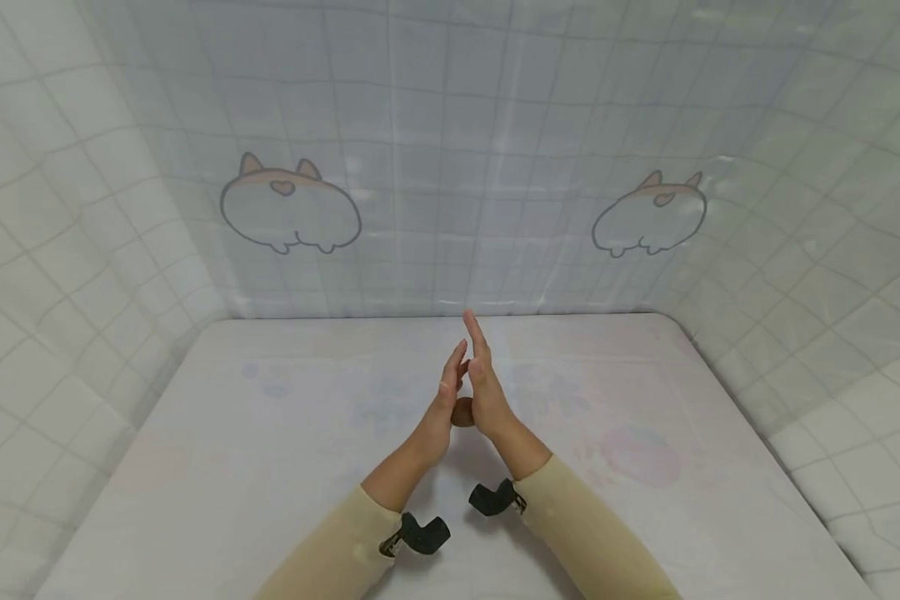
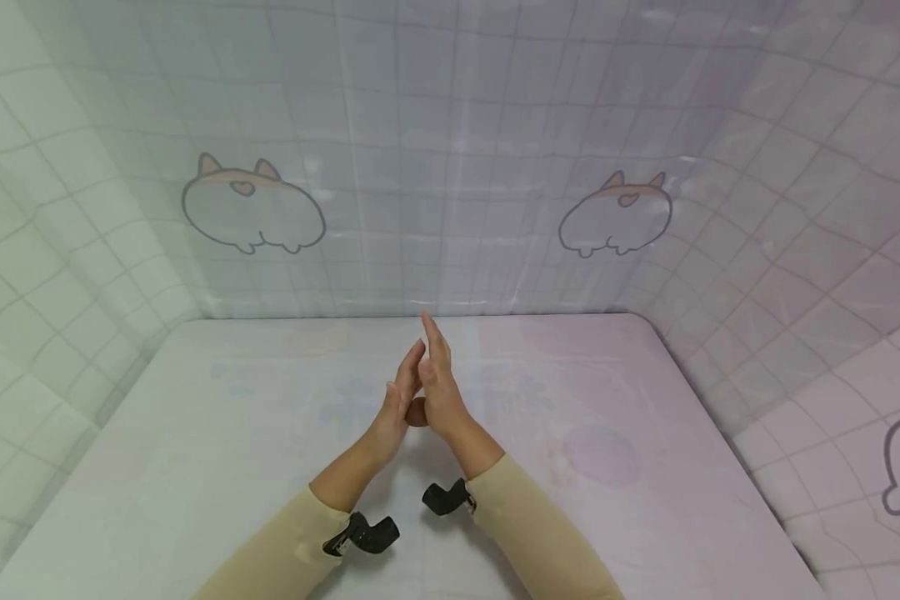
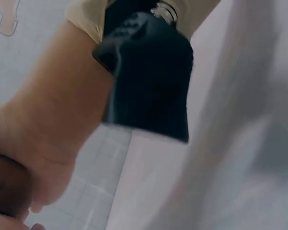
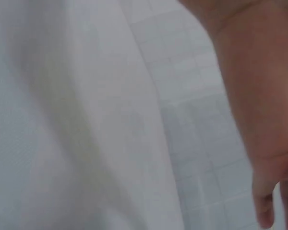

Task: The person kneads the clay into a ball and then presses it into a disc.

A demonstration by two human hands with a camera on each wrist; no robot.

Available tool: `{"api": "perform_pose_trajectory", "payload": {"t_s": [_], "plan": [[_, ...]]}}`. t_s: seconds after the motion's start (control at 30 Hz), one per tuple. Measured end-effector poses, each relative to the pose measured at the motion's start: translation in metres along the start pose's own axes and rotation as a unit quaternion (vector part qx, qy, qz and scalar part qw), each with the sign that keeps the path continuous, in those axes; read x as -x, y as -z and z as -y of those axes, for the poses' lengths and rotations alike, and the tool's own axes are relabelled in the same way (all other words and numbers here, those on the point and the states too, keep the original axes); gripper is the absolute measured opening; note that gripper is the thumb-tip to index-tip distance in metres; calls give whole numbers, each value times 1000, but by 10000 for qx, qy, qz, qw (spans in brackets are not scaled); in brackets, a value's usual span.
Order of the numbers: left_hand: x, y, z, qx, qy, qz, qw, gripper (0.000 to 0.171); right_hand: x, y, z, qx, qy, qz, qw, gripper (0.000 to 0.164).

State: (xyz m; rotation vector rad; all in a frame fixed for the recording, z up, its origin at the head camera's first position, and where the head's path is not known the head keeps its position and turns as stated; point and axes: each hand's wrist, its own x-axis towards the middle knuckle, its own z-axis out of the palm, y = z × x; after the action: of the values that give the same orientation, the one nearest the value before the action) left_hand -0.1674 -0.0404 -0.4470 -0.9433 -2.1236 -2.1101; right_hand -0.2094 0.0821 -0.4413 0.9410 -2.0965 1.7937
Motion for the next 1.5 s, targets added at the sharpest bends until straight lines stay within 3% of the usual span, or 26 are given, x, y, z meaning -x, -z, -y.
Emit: {"api": "perform_pose_trajectory", "payload": {"t_s": [0.2,0.4,0.57,0.8,0.9,1.0,1.2,1.37,1.5], "plan": [[0,4,2,280,-390,-102,9988,95,1,-2,-8,150,-629,195,9977,92],[-4,9,-6,294,-528,-518,9968,98,7,-10,-12,144,-749,599,9953,89],[-10,11,-4,16,-604,-913,9940,100,13,-19,-10,170,-272,663,9973,87],[-15,15,3,-527,-327,-1136,9916,93,18,-25,-8,-92,813,478,9955,86],[-14,16,8,-710,-233,-1222,9897,91,19,-24,-3,-281,1014,452,9934,86],[-11,15,13,-800,-56,-1135,9903,89,19,-22,5,-483,1005,326,9932,85],[-6,10,16,-842,-15,-522,9951,87,12,-16,11,-666,492,-125,9965,81],[-1,6,14,-452,55,-250,9987,92,5,-12,6,-477,-23,-312,9984,82],[-1,6,12,-91,-185,-217,9996,96,2,-9,2,-328,-283,-237,9988,87]]}}
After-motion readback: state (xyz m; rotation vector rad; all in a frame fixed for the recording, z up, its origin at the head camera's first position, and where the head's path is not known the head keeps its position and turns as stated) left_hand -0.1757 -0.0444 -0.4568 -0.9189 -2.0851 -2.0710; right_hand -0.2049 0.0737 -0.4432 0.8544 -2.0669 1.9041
